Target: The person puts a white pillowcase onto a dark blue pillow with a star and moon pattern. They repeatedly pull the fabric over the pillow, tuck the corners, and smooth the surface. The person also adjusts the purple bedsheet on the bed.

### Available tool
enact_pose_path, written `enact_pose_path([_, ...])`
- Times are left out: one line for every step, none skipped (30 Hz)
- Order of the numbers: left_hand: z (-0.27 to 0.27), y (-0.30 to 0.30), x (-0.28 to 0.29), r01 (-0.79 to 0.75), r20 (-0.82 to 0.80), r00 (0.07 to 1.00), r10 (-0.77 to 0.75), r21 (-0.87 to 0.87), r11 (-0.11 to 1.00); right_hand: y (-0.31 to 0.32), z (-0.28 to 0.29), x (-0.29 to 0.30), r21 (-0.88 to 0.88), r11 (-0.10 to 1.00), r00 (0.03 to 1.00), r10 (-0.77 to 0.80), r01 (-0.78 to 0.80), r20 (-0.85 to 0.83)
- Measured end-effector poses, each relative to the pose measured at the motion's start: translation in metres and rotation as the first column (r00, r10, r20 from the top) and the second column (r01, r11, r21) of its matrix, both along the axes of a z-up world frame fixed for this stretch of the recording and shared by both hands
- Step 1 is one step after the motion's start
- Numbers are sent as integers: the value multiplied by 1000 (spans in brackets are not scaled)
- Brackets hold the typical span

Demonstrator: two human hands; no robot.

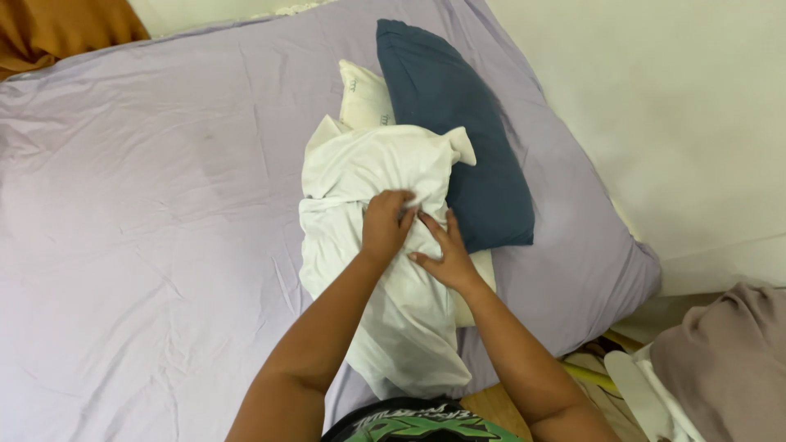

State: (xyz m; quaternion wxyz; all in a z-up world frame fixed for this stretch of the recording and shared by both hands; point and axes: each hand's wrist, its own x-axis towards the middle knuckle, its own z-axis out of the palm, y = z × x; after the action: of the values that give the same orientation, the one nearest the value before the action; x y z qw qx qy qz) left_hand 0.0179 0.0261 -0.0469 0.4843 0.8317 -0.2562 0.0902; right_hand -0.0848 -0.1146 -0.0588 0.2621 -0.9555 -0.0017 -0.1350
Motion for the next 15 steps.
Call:
enact_pose_path([-1,5,-5,17,91,996,-15,-24,1000,4,-2,-1,270,963,990,19,20,-139])
enact_pose_path([-3,9,-10,37,182,983,-28,-46,998,8,-4,-2,515,854,961,76,76,-267])
enact_pose_path([1,11,-19,33,177,984,-25,-44,998,6,-29,0,517,853,959,80,75,-271])
enact_pose_path([5,14,-26,46,202,979,-33,-59,997,3,-53,3,391,919,987,15,51,-162])
enact_pose_path([11,16,-30,58,233,972,-39,-74,996,0,-76,11,255,966,999,-35,43,-35])
enact_pose_path([18,17,-31,54,235,971,-35,-74,996,7,-55,12,255,966,999,-30,38,-32])
enact_pose_path([24,19,-33,86,296,953,-61,-72,994,16,-34,14,306,945,991,-92,118,-99])
enact_pose_path([30,22,-35,118,356,931,-86,-68,991,24,-14,15,349,916,975,-148,199,-168])
enact_pose_path([32,25,-38,112,353,932,-82,-66,991,17,-27,20,351,916,975,-142,195,-171])
enact_pose_path([33,27,-40,134,369,923,-108,-46,990,10,-40,24,501,861,995,-100,92,-11])
enact_pose_path([35,29,-42,156,387,912,-134,-26,987,2,-52,31,621,783,984,-82,-33,156])
enact_pose_path([28,31,-40,150,388,913,-129,-26,988,-13,-75,35,621,783,985,-77,-37,156])
enact_pose_path([22,34,-38,140,349,929,-122,-27,990,-27,-98,37,758,643,968,-103,-111,229])
enact_pose_path([15,36,-37,130,310,944,-115,-28,991,-42,-120,40,857,478,945,-143,-193,293])
enact_pose_path([11,40,-34,130,309,944,-115,-27,991,-29,-81,39,857,477,946,-143,-193,293])
